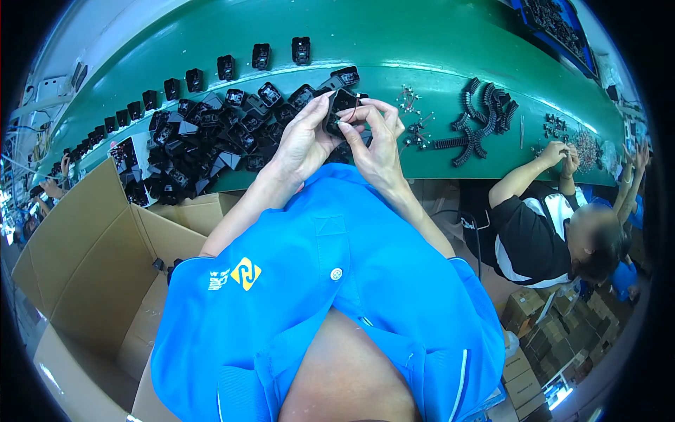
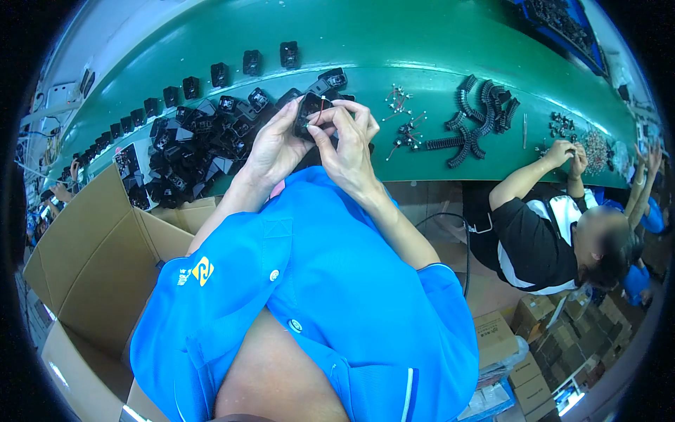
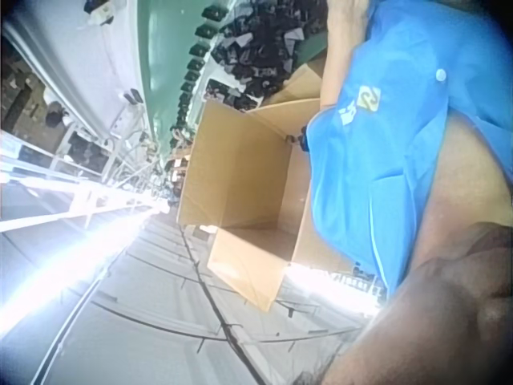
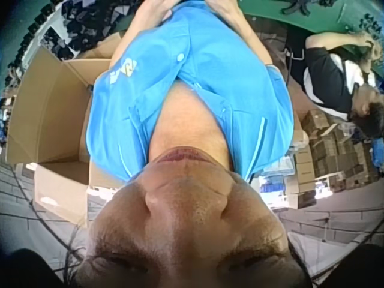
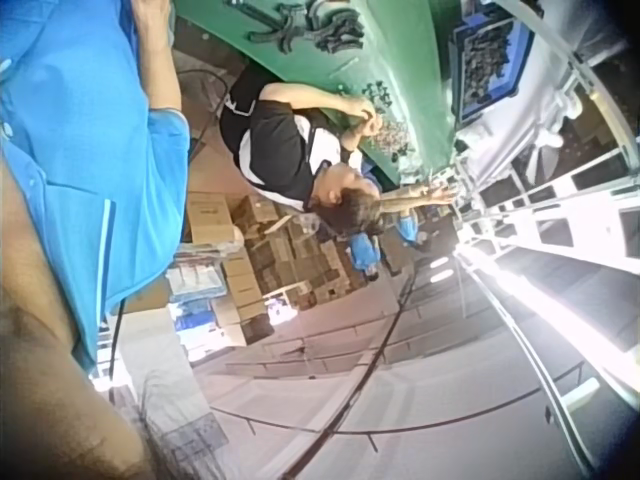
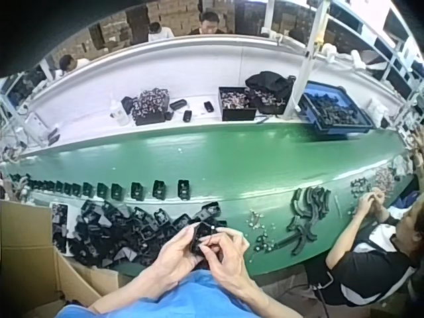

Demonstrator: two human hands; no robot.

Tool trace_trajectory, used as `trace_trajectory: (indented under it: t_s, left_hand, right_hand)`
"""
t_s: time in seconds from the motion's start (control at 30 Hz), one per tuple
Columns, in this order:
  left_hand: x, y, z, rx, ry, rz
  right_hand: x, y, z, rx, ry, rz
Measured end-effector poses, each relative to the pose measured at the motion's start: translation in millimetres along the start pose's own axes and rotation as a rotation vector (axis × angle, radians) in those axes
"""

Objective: The recorder takes small electronic components out of a cardboard box, inspects them, and organizes them on a green assembly line workbench.

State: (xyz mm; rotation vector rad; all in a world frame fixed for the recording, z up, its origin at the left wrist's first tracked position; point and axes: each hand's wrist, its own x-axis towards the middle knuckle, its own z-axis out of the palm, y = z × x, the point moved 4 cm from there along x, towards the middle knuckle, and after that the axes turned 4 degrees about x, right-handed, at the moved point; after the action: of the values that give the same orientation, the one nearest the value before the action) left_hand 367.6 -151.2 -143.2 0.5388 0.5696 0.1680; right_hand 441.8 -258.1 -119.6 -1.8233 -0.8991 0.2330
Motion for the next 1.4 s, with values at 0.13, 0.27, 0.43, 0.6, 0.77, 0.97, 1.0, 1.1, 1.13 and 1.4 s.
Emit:
trace_trajectory:
  t_s: [0.13, 0.27, 0.43, 0.6, 0.77, 0.97, 1.0, 1.1, 1.13, 1.4]
  left_hand:
    - [-3, 2, -1, 0.231, 0.045, 0.077]
    - [-10, 6, 10, 0.662, 0.057, 0.248]
    - [-20, 8, 27, 0.747, -0.059, 0.397]
    - [-27, 16, 41, 0.683, -0.300, 0.231]
    - [-26, 13, 39, 0.732, -0.245, 0.240]
    - [-10, 20, 17, 0.568, -0.111, 0.192]
    - [-7, 22, 9, 0.471, -0.061, 0.138]
    - [5, 29, -15, 0.286, 0.037, 0.037]
    - [14, 35, -27, 0.388, 0.111, 0.100]
    - [88, 85, -180, 1.819, 0.450, 0.588]
  right_hand:
    - [-3, -1, 1, -0.049, 0.015, -0.015]
    - [-6, -2, 1, -0.126, 0.116, -0.063]
    - [-9, 7, -12, -0.088, 0.152, -0.209]
    - [-21, 24, -19, 0.269, 0.257, -0.043]
    - [-19, 30, -8, 0.450, 0.318, -0.049]
    - [4, 26, 3, 0.369, 0.174, -0.067]
    - [11, 19, 8, 0.319, 0.113, -0.075]
    - [30, 20, 27, 0.176, -0.029, -0.132]
    - [40, 37, 41, 0.134, -0.047, -0.172]
    - [164, 180, 103, -0.540, -0.395, -0.208]
